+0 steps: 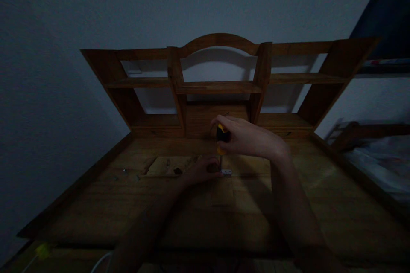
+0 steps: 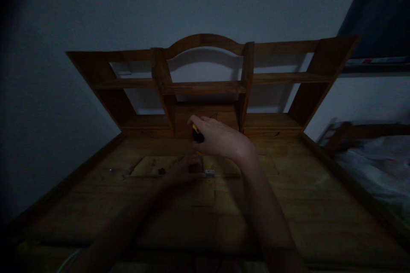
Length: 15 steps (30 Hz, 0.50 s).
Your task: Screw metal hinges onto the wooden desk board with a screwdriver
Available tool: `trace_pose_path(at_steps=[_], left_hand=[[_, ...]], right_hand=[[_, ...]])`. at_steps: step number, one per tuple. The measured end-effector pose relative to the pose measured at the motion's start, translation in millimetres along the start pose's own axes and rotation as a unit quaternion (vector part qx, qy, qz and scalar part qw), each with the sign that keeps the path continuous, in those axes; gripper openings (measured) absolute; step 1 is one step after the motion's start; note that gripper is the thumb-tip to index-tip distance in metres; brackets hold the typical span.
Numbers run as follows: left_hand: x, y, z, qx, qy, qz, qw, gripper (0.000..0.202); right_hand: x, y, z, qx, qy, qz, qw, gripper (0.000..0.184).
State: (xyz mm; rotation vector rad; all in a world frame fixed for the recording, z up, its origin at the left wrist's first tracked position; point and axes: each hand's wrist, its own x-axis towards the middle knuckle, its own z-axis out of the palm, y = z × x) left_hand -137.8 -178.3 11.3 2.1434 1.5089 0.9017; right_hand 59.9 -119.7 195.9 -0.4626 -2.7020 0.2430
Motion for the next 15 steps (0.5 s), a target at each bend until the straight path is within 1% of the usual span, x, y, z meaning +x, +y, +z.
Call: trace_pose_path(at_steps=[2, 4, 6, 8, 12, 15], left_hand=[[-0.2, -1.8, 1.2, 0.001, 0.002, 0.002, 1.000, 0.028], [-0.1, -3.4, 2.2, 0.003, 0.002, 0.003, 1.000, 0.028], [0.2, -4.1, 2.8, 0.003, 0.004, 0.002, 1.000, 0.029], [0.4, -4.1, 2.8, -0.001, 0.003, 0.003, 1.000, 0.028], [0.3, -3.5, 2.4, 0.000, -0.005, -0.009, 1.000, 0.028], [0.2, -3.3, 2.6, 0.005, 0.001, -0.012, 1.000, 0.029]], right_hand=[[-1.5, 0.7, -2.3, 0.016, -0.005, -0.025, 1.000, 0.038], [-1.3, 0.2, -2.7, 0.009, 0.002, -0.028, 1.000, 0.034], [0.4, -0.7, -1.2, -0.011, 0.014, -0.013, 1.000, 0.026], [2.6, -1.2, 1.5, -0.038, 0.025, 0.013, 0.999, 0.023], [5.2, -1.2, 6.0, -0.077, 0.031, 0.065, 0.994, 0.033], [3.6, -1.8, 4.7, -0.062, 0.029, 0.051, 0.996, 0.033]])
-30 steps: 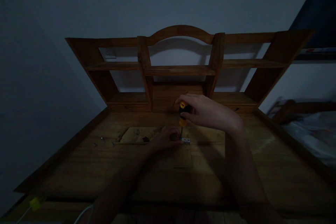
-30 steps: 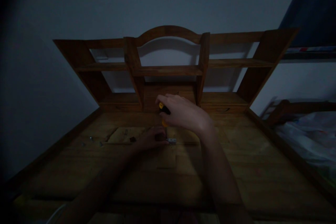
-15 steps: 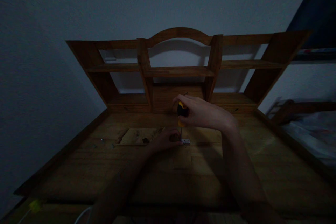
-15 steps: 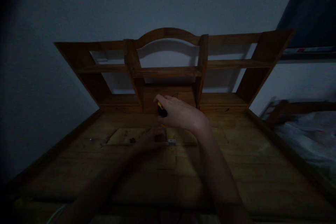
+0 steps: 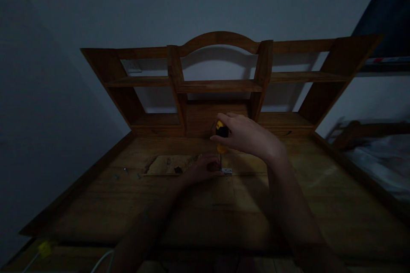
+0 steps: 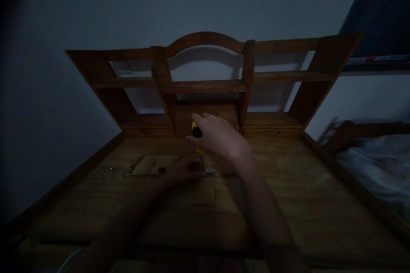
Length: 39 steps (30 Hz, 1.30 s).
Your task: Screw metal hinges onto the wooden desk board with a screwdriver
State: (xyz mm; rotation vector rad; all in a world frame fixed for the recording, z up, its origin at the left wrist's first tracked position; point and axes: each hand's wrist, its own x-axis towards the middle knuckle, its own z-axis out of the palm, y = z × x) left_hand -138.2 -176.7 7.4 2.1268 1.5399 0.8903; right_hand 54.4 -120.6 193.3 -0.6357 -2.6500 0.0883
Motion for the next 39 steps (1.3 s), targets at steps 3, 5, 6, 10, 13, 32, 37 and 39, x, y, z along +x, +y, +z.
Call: trace_pose_path(at_steps=[3, 5, 6, 10, 13, 32, 37, 39], left_hand=[[0.0, 0.2, 0.4, -0.008, 0.000, 0.001, 1.000, 0.028], [0.0, 0.3, 0.4, -0.015, -0.004, 0.009, 1.000, 0.028], [0.0, 0.4, 0.2, -0.015, -0.004, 0.013, 1.000, 0.028], [0.0, 0.8, -0.5, -0.007, -0.003, 0.008, 1.000, 0.027], [0.5, 1.2, -0.4, -0.007, -0.008, 0.000, 1.000, 0.028], [0.3, -0.2, 0.5, -0.001, 0.005, 0.008, 1.000, 0.031], [0.0, 0.9, -0.6, -0.002, 0.001, 0.014, 1.000, 0.027], [-0.3, 1.9, -0.6, 0.004, 0.007, 0.012, 1.000, 0.028]], right_hand=[[-2.9, 0.0, -5.2, 0.039, -0.021, -0.045, 0.998, 0.030], [-4.2, 0.0, -8.4, 0.052, -0.032, -0.057, 0.996, 0.031], [-4.5, 0.0, -9.3, 0.054, -0.035, -0.056, 0.996, 0.030], [-2.2, -0.8, -7.8, 0.039, -0.020, -0.036, 0.998, 0.020], [0.8, -1.4, -3.5, 0.013, -0.005, -0.010, 1.000, 0.021], [-4.2, -1.9, -2.6, 0.051, -0.034, -0.049, 0.997, 0.027], [-3.6, -2.2, -4.7, 0.050, -0.039, -0.043, 0.997, 0.026], [-3.2, -1.8, -4.2, 0.048, -0.038, -0.043, 0.997, 0.026]])
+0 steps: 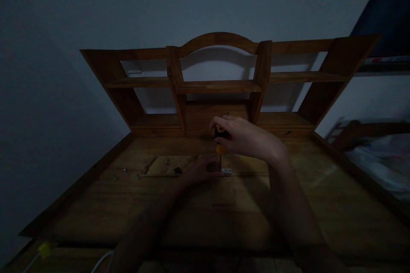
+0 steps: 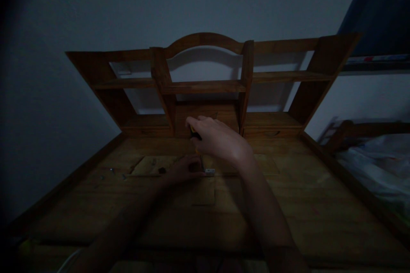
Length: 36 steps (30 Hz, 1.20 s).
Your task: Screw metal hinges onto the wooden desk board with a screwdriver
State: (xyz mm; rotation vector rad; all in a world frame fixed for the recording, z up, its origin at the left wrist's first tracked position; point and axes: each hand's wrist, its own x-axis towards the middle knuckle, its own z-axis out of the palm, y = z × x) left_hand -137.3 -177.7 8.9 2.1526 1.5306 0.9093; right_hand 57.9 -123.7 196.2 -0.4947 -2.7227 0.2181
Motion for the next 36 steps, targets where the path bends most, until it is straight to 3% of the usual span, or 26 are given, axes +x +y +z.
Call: trace_pose_path(at_steps=[23, 32, 36], left_hand=[[0.4, -3.4, 0.1, -0.020, -0.013, 0.000, 1.000, 0.028], [1.1, -2.6, 0.3, -0.023, -0.012, 0.006, 1.000, 0.028], [0.6, -3.5, 0.9, -0.007, -0.008, -0.004, 1.000, 0.031]], right_hand=[[2.4, -0.1, 1.1, -0.043, 0.026, 0.020, 0.999, 0.025], [7.7, 1.5, 6.5, -0.102, 0.050, 0.073, 0.991, 0.040], [4.4, 2.6, 2.5, -0.052, 0.031, 0.056, 0.997, 0.034]])
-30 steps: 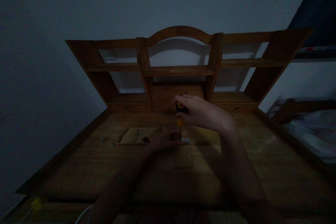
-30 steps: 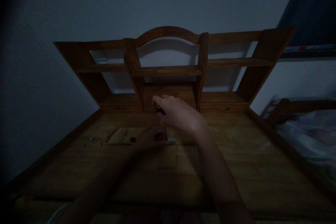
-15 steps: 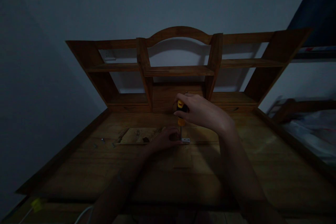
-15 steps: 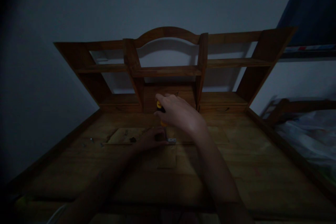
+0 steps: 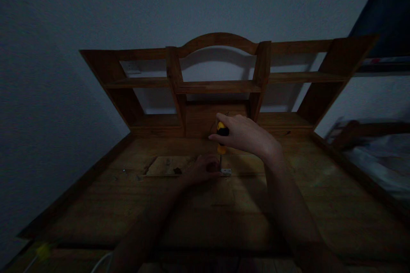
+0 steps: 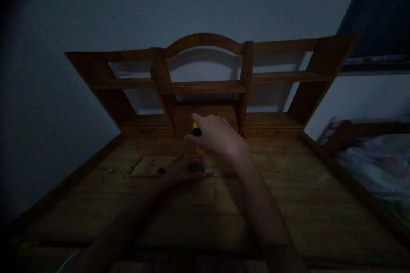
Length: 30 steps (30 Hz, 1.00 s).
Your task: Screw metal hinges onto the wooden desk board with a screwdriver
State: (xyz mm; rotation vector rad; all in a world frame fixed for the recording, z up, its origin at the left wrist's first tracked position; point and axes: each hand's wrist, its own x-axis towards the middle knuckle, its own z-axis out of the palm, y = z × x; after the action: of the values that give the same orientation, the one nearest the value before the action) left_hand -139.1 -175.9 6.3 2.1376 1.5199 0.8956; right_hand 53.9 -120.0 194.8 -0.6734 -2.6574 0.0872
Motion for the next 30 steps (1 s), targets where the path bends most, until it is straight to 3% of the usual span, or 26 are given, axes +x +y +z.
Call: trace_pose_path(at_steps=[4, 7, 14, 19, 26, 30], left_hand=[[0.0, -1.0, 1.3, -0.005, 0.001, -0.003, 1.000, 0.031], [0.0, 0.8, 0.6, -0.002, 0.000, -0.010, 1.000, 0.032], [-0.4, 4.2, -1.0, -0.002, 0.006, -0.003, 1.000, 0.033], [-0.2, 4.6, -0.9, 0.008, -0.002, -0.027, 1.000, 0.034], [-1.2, 0.8, -0.2, 0.004, 0.003, -0.023, 1.000, 0.035], [-0.9, 1.3, -0.3, 0.007, 0.000, -0.027, 1.000, 0.035]], right_hand=[[-3.2, 2.3, -7.2, 0.100, -0.030, -0.076, 0.992, 0.032], [-4.2, 3.7, -9.5, 0.115, -0.027, -0.090, 0.989, 0.033], [-2.7, 2.0, -4.5, 0.062, 0.002, -0.058, 0.996, 0.019], [-2.3, 1.4, -2.4, 0.025, 0.008, -0.014, 1.000, 0.023], [-5.0, 3.0, -8.0, 0.073, -0.022, -0.051, 0.996, 0.024], [-3.1, 2.4, -5.9, 0.053, -0.008, -0.047, 0.997, 0.019]])
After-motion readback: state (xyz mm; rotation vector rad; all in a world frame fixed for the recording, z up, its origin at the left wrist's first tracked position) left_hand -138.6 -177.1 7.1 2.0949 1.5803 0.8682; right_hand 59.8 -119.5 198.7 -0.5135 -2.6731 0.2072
